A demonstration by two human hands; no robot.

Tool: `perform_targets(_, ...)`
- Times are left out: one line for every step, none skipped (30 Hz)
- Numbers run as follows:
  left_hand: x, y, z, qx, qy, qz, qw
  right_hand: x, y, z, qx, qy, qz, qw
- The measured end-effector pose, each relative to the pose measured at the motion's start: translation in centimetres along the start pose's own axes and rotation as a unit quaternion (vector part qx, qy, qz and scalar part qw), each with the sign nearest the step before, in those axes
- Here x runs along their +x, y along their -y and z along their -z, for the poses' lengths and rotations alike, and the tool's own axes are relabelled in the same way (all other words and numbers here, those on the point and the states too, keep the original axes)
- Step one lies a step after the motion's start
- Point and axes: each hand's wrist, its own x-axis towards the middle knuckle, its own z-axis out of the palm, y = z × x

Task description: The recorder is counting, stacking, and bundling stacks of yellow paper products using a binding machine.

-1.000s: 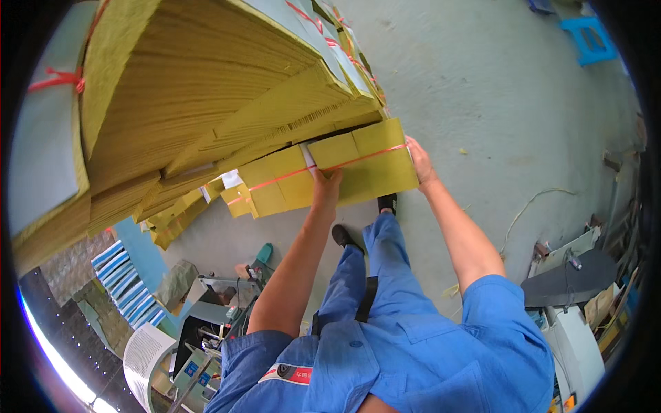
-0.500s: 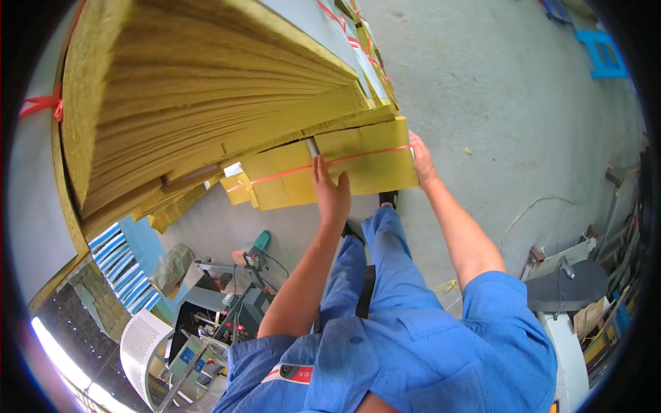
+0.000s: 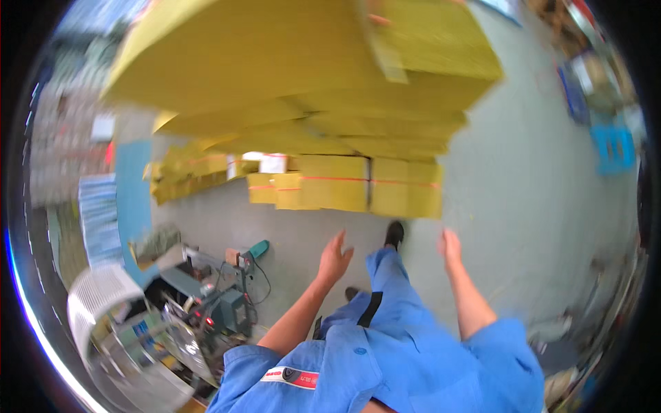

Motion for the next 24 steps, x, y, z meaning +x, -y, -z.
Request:
perform_targets(-2.5,2.1,0.6,-0.013,0.013,0.036,0.999,-1.9,-1.9,0.6,-0.044,0.016,0.013,0.999)
perform_targets(-5.6,4.3,1.3,-0.020,0.005,0.050,0.999,-3.6,-3.5,1.1,-0.135,0.018,-0.008,0.991)
perform_targets(-8.7,6.5,1.8,-0.026,0.019,0.108,0.994,-5.2,-5.1,1.3,-0.119,0.039,-0.060,0.990)
perform_targets(-12.0,8.6,2.1,-0.043,-0.012,0.123,0.991,-6.5,-6.4,1.3,-0.084,0.050,-0.090,0.991)
perform_targets(-15.1,10.8,2.5,-0.057,-0.026,0.165,0.984,-7.4,-7.7,1.0,-0.151,0.069,-0.082,0.983)
perform_targets(-18.1,12.9,2.8,-0.083,-0.093,0.182,0.975,-7.6,-8.5,0.5,-0.201,0.131,-0.094,0.966)
perform_targets(-21.4,14.9,2.9,-0.133,-0.099,0.225,0.960,-7.5,-9.7,-0.9,-0.162,0.080,-0.131,0.975)
perform_targets(-24.8,16.6,2.7,-0.187,-0.100,0.262,0.942,-7.2,-10.6,-2.4,-0.193,0.109,-0.119,0.968)
perform_targets(-28.3,18.3,2.2,-0.215,-0.145,0.281,0.924,-6.6,-11.3,-4.0,-0.227,0.114,-0.096,0.962)
perform_targets(-31.7,19.9,1.7,-0.238,-0.164,0.291,0.912,-5.9,-12.1,-5.8,-0.243,0.160,-0.112,0.950)
perform_targets(-34.7,22.0,1.2,-0.264,-0.185,0.301,0.897,-5.0,-13.1,-8.0,-0.266,0.186,-0.109,0.940)
perform_targets(-37.9,23.9,0.5,-0.287,-0.229,0.311,0.877,-4.2,-13.8,-10.1,-0.293,0.210,-0.106,0.927)
perform_targets(-41.2,25.4,-0.4,-0.302,-0.264,0.315,0.860,-3.5,-14.3,-12.4,-0.332,0.243,-0.096,0.906)
perform_targets(-44.6,26.8,-1.6,-0.319,-0.286,0.330,0.841,-3.0,-14.7,-14.8,-0.389,0.295,-0.068,0.870)
perform_targets(-48.0,27.9,-2.9,-0.334,-0.321,0.335,0.820,-3.2,-15.7,-17.5,-0.534,0.385,0.064,0.750)
perform_targets(-51.5,29.0,-4.1,-0.366,-0.376,0.358,0.773,-3.8,-16.6,-20.3,-0.635,0.424,0.224,0.606)
perform_targets(-54.9,30.0,-5.1,-0.395,-0.429,0.381,0.717,-5.1,-18.0,-23.5,-0.714,0.457,0.469,0.249)
perform_targets(-57.4,30.8,-6.4,-0.402,-0.463,0.402,0.679,-6.5,-20.1,-26.6,-0.674,0.491,0.483,0.267)
perform_targets(-60.5,31.5,-7.3,-0.401,-0.491,0.409,0.656,-9.2,-22.2,-30.3,-0.669,0.510,0.488,0.234)
perform_targets(-63.1,31.7,-8.5,-0.436,-0.516,0.427,0.601,-12.0,-23.8,-33.7,-0.679,0.537,0.434,0.250)
perform_targets(-65.3,31.7,-9.7,-0.482,-0.531,0.447,0.535,-15.3,-26.0,-37.2,-0.687,0.564,0.354,0.290)
perform_targets(-67.1,31.7,-10.8,-0.478,-0.550,0.455,0.512,-19.0,-28.5,-40.4,-0.693,0.582,0.275,0.325)
perform_targets(-68.9,31.9,-11.6,-0.479,-0.573,0.459,0.481,-22.9,-31.1,-43.1,-0.694,0.592,0.207,0.354)
perform_targets(-70.5,32.3,-12.2,-0.487,-0.589,0.464,0.447,-26.8,-33.4,-45.2,-0.692,0.607,0.169,0.351)
